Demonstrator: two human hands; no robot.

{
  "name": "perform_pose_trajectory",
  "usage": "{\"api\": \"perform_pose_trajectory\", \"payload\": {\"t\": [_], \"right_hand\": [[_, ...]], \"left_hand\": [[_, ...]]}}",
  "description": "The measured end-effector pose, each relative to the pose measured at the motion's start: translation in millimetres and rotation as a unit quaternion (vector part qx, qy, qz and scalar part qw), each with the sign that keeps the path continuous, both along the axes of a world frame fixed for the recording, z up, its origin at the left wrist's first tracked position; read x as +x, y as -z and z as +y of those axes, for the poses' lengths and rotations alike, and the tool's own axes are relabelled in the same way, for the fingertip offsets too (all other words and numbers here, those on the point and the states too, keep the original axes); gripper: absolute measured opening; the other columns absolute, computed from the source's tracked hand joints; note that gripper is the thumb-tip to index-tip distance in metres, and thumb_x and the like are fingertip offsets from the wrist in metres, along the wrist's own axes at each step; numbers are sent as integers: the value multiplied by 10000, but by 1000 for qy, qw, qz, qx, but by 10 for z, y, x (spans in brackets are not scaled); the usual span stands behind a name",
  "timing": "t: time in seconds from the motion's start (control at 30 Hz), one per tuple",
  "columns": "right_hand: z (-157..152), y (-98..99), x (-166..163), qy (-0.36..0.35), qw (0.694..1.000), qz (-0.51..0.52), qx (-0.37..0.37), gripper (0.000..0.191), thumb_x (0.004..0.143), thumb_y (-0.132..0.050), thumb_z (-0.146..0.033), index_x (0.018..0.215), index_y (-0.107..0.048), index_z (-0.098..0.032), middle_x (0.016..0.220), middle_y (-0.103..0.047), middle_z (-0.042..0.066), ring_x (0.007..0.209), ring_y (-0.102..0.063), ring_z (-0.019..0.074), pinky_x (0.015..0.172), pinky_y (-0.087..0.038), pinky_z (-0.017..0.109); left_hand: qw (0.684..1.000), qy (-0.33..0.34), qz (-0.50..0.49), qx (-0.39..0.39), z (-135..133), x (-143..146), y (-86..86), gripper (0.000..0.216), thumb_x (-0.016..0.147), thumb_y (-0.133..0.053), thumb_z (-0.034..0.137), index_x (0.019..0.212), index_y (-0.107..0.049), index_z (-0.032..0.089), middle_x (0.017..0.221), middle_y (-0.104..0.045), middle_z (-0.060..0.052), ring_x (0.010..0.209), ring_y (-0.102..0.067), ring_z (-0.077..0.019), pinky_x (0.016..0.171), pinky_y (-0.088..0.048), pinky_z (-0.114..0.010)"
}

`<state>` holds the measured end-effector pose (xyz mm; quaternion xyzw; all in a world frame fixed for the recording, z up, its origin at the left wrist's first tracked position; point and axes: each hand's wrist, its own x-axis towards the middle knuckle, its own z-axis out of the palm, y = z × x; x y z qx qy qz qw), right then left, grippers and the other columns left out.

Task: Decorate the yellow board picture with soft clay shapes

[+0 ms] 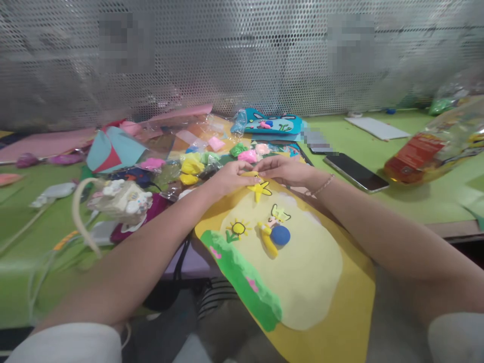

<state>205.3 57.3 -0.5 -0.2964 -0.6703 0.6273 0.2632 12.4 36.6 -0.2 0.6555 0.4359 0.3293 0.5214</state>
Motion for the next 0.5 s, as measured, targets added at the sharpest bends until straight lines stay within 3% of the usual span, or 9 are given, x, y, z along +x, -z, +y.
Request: {"api": "perform_pose_trajectory", "payload": {"t": [0.2,0.5], "right_hand": [[-50,-62,-25,20,998,-50,34,129,779,-645,-200,892,-621,-141,615,-540,-58,413,-323,15,340,-189,164],[-67,-74,-46,23,995,-70,63,177,770,-662,-225,929,-623,-155,650,-555,-49,420,-340,20,337,-206,171]], "left_hand": [[1000,6,-7,4,16,-8,23,405,613,-770,367,898,-607,130,808,-671,-50,748,-622,-156,807,-463,-349],[1000,-1,-2,4,44,-39,63,367,644,-746,372,901,-615,145,759,-665,-33,724,-616,-154,780,-455,-334]]}}
